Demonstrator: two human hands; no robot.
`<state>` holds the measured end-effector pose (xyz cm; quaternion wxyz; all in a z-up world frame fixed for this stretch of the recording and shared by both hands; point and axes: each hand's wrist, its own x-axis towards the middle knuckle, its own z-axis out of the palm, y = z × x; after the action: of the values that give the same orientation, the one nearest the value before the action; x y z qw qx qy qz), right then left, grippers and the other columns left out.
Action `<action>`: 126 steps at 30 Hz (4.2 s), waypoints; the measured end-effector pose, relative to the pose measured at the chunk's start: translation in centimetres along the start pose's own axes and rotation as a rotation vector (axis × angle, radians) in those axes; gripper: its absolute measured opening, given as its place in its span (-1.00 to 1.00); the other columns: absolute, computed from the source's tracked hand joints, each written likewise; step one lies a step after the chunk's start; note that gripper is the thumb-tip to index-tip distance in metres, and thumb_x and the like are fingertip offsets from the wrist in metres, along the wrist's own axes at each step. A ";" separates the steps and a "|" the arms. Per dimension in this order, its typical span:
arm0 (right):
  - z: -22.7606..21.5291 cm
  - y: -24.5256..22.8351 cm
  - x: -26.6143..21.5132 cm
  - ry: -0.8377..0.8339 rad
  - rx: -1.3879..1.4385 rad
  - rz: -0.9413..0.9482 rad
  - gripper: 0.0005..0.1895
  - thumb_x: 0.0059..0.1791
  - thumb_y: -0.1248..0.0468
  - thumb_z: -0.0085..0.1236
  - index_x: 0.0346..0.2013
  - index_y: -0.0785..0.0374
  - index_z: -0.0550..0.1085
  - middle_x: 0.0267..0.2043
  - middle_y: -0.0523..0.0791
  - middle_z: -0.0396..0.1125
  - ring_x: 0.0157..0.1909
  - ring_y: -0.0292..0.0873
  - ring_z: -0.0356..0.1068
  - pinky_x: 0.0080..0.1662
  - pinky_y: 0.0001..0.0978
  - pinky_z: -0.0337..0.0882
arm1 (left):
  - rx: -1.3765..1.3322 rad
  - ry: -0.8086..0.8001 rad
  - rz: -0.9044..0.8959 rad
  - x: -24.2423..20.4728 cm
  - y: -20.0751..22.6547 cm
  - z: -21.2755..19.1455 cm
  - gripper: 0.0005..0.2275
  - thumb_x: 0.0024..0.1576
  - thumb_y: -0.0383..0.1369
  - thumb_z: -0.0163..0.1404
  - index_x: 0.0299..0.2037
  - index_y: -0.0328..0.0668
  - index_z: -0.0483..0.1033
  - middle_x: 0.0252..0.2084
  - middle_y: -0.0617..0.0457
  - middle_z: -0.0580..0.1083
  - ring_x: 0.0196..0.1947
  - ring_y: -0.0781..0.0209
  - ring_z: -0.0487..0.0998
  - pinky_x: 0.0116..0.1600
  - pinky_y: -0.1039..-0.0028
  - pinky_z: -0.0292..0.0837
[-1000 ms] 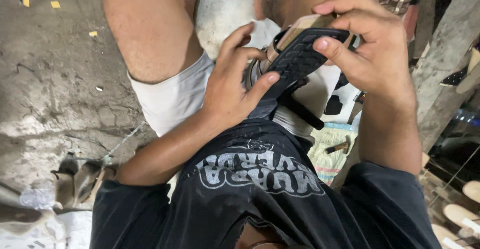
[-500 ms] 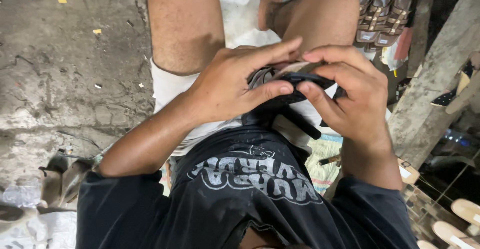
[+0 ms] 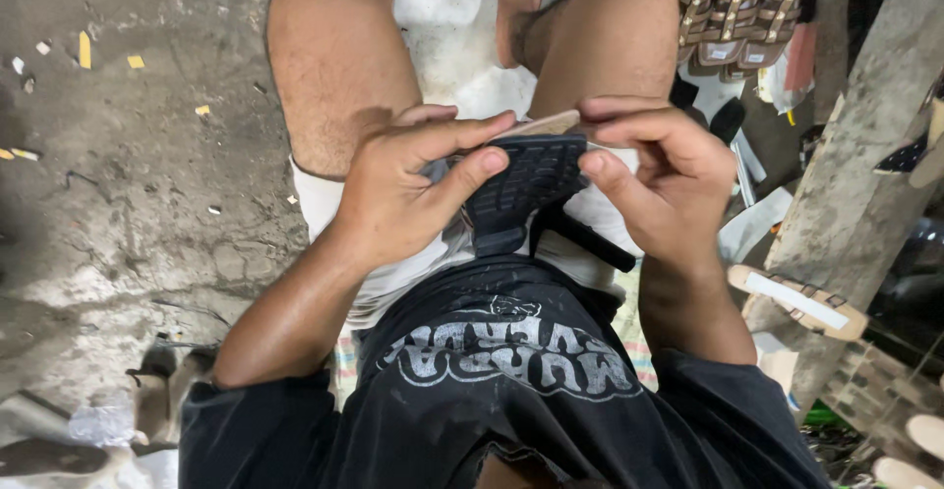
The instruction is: The person sits on the floor and assembles a beige strappy sandal by attaching a black rubber sole to the upper using a handheld heat tool. They repeatedly press the sole onto the sandal, adjust the straps, and inspect the fit before placing the finished sandal aside.
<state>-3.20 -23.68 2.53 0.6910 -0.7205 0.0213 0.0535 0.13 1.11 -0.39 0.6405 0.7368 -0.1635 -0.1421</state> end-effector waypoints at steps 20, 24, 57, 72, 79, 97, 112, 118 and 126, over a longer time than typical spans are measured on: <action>1.3 3.5 -0.7 0.074 -0.146 -0.061 -0.77 0.11 0.46 0.27 0.05 0.48 0.49 -0.06 -0.06 0.47 -0.08 -0.36 0.41 -0.02 -0.59 0.40 | 0.273 -0.042 0.061 2.2 3.2 -0.1 -0.82 0.33 -0.28 0.06 -0.02 -0.18 0.62 -0.14 -0.02 0.63 -0.16 0.10 0.69 -0.12 0.40 0.54; 1.4 3.7 -1.1 0.037 -0.227 -0.090 -0.80 0.14 0.46 0.23 0.04 0.50 0.53 -0.04 -0.03 0.47 -0.11 -0.34 0.38 -0.06 -0.59 0.36 | 0.217 -0.018 0.035 2.1 3.0 0.3 -0.85 0.34 -0.31 0.07 -0.07 -0.22 0.59 -0.14 -0.03 0.62 -0.16 0.10 0.69 -0.08 0.40 0.55; -6.3 6.8 -0.2 -0.148 -0.423 -0.296 -0.56 -0.06 0.27 0.48 0.02 0.41 0.54 0.10 0.06 0.47 0.23 0.03 0.50 0.24 -0.21 0.51 | 0.760 -0.145 0.378 3.7 1.8 6.5 -0.77 0.25 -0.29 0.16 0.05 -0.21 0.58 0.08 0.13 0.47 0.07 0.23 0.47 0.15 0.38 0.35; -9.3 9.1 0.2 -0.220 -0.150 -0.269 -0.64 -0.03 0.30 0.44 0.01 0.35 0.54 0.05 0.07 0.49 0.21 0.02 0.52 0.26 -0.19 0.56 | 0.519 -0.172 0.330 5.6 -0.7 6.5 -0.89 0.17 -0.39 0.25 -0.17 -0.14 0.63 -0.09 0.18 0.55 -0.12 0.22 0.56 -0.04 0.38 0.42; -10.1 10.0 0.7 -0.302 0.089 -0.157 -0.63 0.00 0.33 0.39 0.06 0.35 0.53 0.09 0.05 0.47 0.18 -0.06 0.50 0.32 -0.14 0.51 | 0.440 -0.227 0.322 6.6 -1.9 5.6 -0.91 0.13 -0.37 0.27 -0.23 -0.12 0.65 -0.12 0.19 0.58 -0.20 0.24 0.59 -0.11 0.37 0.42; -7.9 3.9 0.4 -0.053 0.187 -0.348 -0.59 0.06 0.17 0.33 0.09 0.36 0.51 0.12 0.05 0.47 0.12 -0.07 0.53 0.17 -0.24 0.56 | 0.002 -0.115 0.409 8.2 -0.2 4.8 -0.82 0.06 -0.41 0.36 -0.22 -0.24 0.65 -0.15 0.02 0.63 -0.21 0.18 0.66 -0.11 0.45 0.56; -3.3 -8.4 -0.1 -0.390 -0.370 -0.354 -0.56 -0.11 0.24 0.43 -0.01 0.37 0.52 -0.04 0.05 0.50 0.12 0.01 0.55 0.06 -0.29 0.56 | 0.045 -0.164 0.477 1.9 5.7 0.5 -0.68 0.09 -0.38 0.35 -0.04 -0.32 0.56 -0.03 -0.03 0.58 0.04 0.14 0.68 0.10 0.44 0.68; -3.1 -6.3 0.0 -0.461 -0.202 -0.312 -0.51 -0.13 0.21 0.45 0.02 0.34 0.53 -0.03 0.09 0.49 0.10 0.02 0.54 0.11 -0.24 0.59 | -0.019 -0.193 0.452 1.5 3.5 0.1 -0.70 0.07 -0.38 0.35 -0.04 -0.26 0.60 -0.03 -0.04 0.60 -0.01 0.15 0.70 0.04 0.49 0.71; -2.3 -5.0 3.6 -0.509 -0.371 -0.463 -0.46 -0.17 0.17 0.44 -0.03 0.42 0.50 -0.01 0.09 0.46 0.10 0.04 0.51 0.27 0.04 0.43 | -0.027 -0.049 0.422 0.7 2.3 -1.4 -0.65 0.03 -0.39 0.41 -0.07 -0.31 0.56 -0.06 -0.10 0.59 -0.01 0.12 0.69 0.03 0.47 0.67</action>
<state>1.02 -25.65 7.17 0.5259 -0.7826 -0.3243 0.0761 1.20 1.83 2.11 0.6616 0.6739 -0.3278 -0.0247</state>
